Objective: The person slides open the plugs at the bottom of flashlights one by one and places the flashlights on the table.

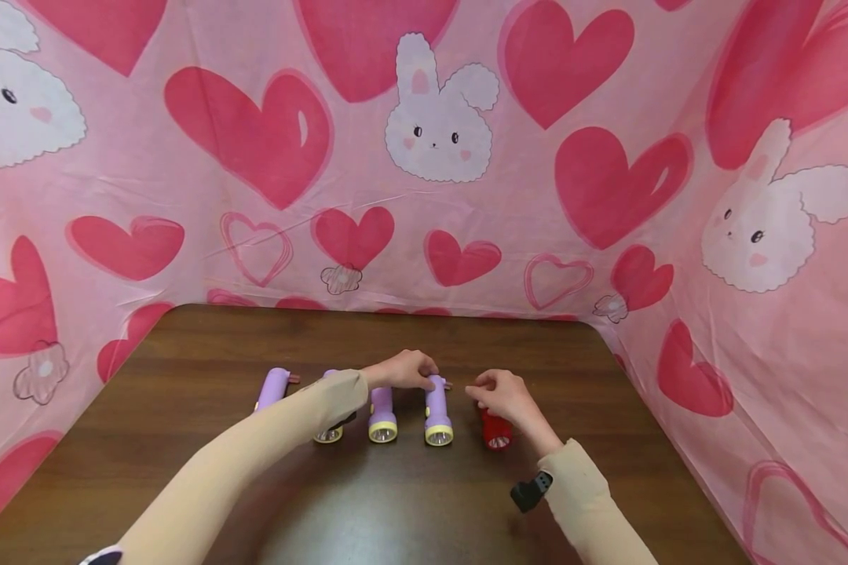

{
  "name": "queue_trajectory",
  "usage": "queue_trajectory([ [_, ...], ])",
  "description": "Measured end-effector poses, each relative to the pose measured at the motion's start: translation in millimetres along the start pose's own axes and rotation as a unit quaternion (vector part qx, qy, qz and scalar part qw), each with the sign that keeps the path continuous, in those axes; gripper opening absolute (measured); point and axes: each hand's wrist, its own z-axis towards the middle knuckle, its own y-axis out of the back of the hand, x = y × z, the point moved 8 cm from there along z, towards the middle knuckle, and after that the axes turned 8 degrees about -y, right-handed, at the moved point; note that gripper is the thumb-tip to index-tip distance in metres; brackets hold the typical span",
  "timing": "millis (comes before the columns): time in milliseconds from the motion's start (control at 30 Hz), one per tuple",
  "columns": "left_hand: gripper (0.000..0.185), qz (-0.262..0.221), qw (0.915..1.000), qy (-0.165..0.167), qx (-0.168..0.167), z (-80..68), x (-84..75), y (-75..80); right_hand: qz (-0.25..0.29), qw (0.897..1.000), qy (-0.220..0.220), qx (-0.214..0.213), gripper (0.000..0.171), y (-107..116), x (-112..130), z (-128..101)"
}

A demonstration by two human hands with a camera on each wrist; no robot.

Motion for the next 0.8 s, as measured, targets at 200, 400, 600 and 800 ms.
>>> queue_trajectory([
  [200,0.032,-0.002,1.0000,-0.004,-0.002,-0.1,-0.1,0.0,-0.021,1.000,0.008,-0.017,0.042,15,-6,-2],
  [400,0.033,0.006,0.9999,-0.009,-0.004,1.0,1.4,-0.2,-0.026,0.999,0.002,-0.028,0.041,25,-16,-2],
  [600,0.031,0.007,0.9999,-0.012,-0.009,0.4,-0.9,2.5,-0.032,0.999,-0.004,-0.037,0.040,30,-24,-1],
  [800,0.030,0.015,0.9996,-0.020,-0.009,-1.3,-3.6,3.0,-0.039,0.998,-0.017,-0.035,0.041,29,-32,-1],
])
